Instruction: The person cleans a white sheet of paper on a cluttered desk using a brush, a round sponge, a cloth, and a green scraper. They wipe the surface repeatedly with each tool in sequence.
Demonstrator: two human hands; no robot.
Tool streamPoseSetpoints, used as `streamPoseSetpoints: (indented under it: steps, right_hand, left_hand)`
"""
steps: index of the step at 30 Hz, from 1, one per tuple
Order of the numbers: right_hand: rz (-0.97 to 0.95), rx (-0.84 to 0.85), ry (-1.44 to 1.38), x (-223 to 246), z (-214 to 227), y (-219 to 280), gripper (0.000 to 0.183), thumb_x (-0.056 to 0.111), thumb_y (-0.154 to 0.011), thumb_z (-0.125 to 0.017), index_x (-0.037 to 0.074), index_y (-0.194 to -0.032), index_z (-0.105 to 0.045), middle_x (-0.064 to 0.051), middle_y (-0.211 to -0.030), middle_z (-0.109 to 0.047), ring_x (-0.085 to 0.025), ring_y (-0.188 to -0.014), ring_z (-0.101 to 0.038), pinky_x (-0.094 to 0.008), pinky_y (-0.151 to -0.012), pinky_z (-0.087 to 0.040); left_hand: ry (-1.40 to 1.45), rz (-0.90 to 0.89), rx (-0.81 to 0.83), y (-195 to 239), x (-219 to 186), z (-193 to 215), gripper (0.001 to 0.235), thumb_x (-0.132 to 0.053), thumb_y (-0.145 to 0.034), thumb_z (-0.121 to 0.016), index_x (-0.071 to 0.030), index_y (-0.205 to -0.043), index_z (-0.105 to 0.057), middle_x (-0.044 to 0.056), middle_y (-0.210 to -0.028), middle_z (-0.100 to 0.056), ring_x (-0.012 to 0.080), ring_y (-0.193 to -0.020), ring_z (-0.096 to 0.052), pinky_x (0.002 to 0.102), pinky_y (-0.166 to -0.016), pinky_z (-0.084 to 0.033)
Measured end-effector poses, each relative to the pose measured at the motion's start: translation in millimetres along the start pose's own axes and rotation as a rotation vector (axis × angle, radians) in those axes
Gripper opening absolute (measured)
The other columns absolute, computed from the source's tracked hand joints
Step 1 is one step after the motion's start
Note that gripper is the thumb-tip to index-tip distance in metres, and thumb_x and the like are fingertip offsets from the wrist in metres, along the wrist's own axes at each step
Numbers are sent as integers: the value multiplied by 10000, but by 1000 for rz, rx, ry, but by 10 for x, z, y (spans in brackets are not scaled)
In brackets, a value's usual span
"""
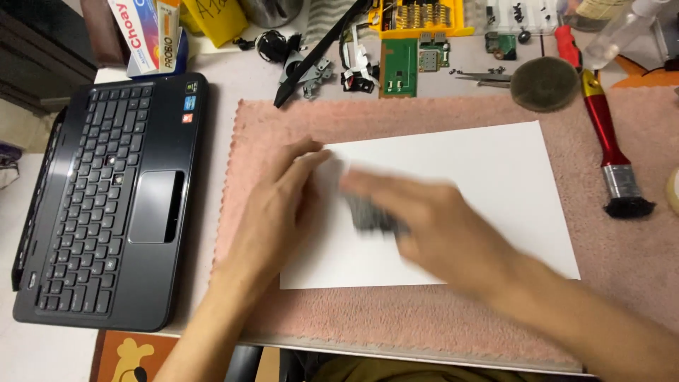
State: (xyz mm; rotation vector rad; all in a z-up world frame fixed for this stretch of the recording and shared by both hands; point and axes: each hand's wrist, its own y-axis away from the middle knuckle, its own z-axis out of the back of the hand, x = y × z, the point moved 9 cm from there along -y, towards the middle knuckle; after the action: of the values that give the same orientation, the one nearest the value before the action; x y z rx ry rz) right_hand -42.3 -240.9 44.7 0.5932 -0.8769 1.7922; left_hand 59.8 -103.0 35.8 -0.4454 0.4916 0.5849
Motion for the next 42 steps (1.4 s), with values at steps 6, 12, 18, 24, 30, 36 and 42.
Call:
streamPoseSetpoints:
  steps: [6,12,18,24,30,36,42]
  right_hand:
    - [87,-35,404,-623,-223,-359,944,-305,-726,-603,-84,-1643,-565,-299,-1708,-574,-434,-1641,-490,-520,-1419,-332]
    - [46,45,425,-488,-313,-139,935,-264,-747,-574,-78,-1663,-536,-301,-1743,-528,-420,-1649,-479,-500,-1431,-300]
    - [70,144,435,54,-472,552,1134,-186,-613,-665,-55,-1719,-449,-278,-1809,-452,-412,-1684,-434,-492,-1447,-263]
    - [126,140,200,396,-540,1099,560,54,-1108,-395,-113,-1617,-561,-306,-1741,-553,-450,-1649,-519,-584,-1405,-345]
    - [-127,37,-13,-62,232,525,1111,-233,-564,-578,113,-1615,-672,-126,-1700,-678,-238,-1577,-633,-365,-1368,-347]
    - [-116,-51,297,-618,445,-53,957,-301,-713,-543,18,-1609,-654,-222,-1643,-663,-362,-1603,-547,-476,-1370,-368]
    - [-149,31,480,-543,231,5,747,-261,-917,-571,6,-1609,-658,-219,-1625,-688,-295,-1575,-585,-448,-1362,-392]
  left_hand:
    - [6,-9,52,-44,54,-341,654,163,-1020,-486,50,-1663,-528,257,-1745,-522,420,-1639,-503,514,-1371,-392]
    - [-89,-74,21,-16,36,-430,538,120,-1107,-479,109,-1643,-527,310,-1697,-541,466,-1618,-515,546,-1415,-346]
    - [-86,-97,-7,-19,13,-393,566,135,-1051,-512,109,-1615,-554,305,-1674,-558,487,-1583,-546,553,-1371,-416]
    - [-7,-51,-9,-65,-73,-238,494,68,-1080,-562,77,-1570,-619,274,-1646,-615,444,-1564,-588,537,-1270,-521]
    - [146,-48,-107,-160,-282,-246,440,19,-1069,-653,53,-1506,-693,257,-1586,-683,421,-1507,-656,501,-1329,-473]
    - [135,-22,19,-297,-462,-482,475,-2,-1056,-633,44,-1526,-684,262,-1619,-649,425,-1560,-601,502,-1303,-471]
    - [51,2,29,-307,-476,-481,469,-55,-1057,-703,69,-1509,-716,283,-1556,-701,437,-1522,-631,506,-1324,-452]
